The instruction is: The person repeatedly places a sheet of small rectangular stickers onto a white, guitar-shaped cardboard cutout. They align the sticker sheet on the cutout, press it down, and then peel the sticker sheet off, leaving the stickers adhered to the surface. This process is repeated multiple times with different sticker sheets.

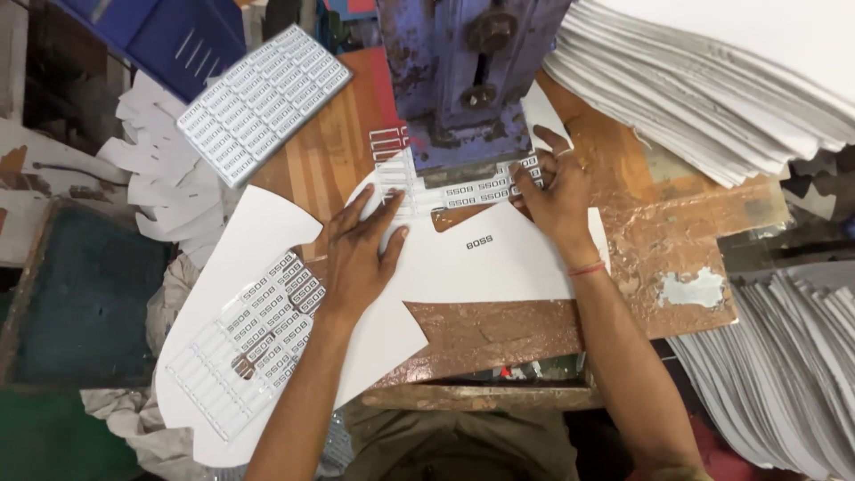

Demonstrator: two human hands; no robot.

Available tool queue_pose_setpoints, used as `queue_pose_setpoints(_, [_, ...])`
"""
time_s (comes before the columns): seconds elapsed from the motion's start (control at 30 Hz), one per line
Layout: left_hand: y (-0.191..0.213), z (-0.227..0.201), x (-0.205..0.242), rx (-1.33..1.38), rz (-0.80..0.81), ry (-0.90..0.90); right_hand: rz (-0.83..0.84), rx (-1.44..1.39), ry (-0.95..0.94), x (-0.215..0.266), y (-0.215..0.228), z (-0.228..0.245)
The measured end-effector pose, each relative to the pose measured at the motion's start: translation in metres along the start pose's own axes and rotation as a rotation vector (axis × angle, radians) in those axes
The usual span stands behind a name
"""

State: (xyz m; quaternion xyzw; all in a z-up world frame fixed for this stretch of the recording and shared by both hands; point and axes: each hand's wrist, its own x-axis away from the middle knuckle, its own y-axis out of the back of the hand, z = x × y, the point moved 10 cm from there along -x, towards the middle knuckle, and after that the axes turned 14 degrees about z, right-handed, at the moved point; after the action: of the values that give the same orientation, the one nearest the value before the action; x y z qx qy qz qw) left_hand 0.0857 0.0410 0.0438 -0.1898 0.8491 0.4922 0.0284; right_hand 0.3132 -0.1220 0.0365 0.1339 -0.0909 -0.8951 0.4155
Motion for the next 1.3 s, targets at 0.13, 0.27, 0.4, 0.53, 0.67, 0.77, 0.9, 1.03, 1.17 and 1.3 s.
queue_pose_setpoints(0.13, [0.000,-0.002,0.003,-0.001,0.010,-0.009,-0.002,0.000,-0.035,0.002,-0.003,0.000])
queue_pose_setpoints(0.27, [0.002,-0.004,0.000,-0.004,-0.003,-0.021,-0.001,-0.013,-0.012,0.002,-0.001,-0.004])
queue_pose_setpoints(0.4, [-0.002,-0.002,0.001,0.002,0.020,-0.009,0.002,-0.021,-0.029,0.002,-0.003,-0.001])
queue_pose_setpoints(0.53, [0.000,-0.001,0.000,-0.010,0.019,-0.009,0.000,-0.033,-0.025,0.003,-0.002,-0.006])
queue_pose_setpoints(0.67, [-0.003,-0.001,0.001,-0.006,0.028,-0.003,0.003,-0.015,-0.028,0.004,-0.004,-0.002])
queue_pose_setpoints(0.77, [0.008,-0.004,-0.004,-0.025,-0.022,-0.022,-0.005,-0.006,-0.003,-0.002,-0.001,0.002])
queue_pose_setpoints(0.9, [0.024,0.001,0.012,-0.003,0.059,-0.035,0.007,0.162,0.013,0.022,0.006,0.019])
queue_pose_setpoints(1.03, [0.092,0.080,0.086,-0.096,-0.143,0.123,-0.026,0.658,0.210,0.079,0.027,0.080])
queue_pose_setpoints(1.17, [0.098,0.187,0.215,0.321,0.148,1.019,-0.008,0.446,-0.151,0.135,0.059,0.012])
queue_pose_setpoints(1.3, [0.121,0.128,0.230,0.315,0.066,0.803,0.245,0.463,-0.044,0.168,0.011,0.062])
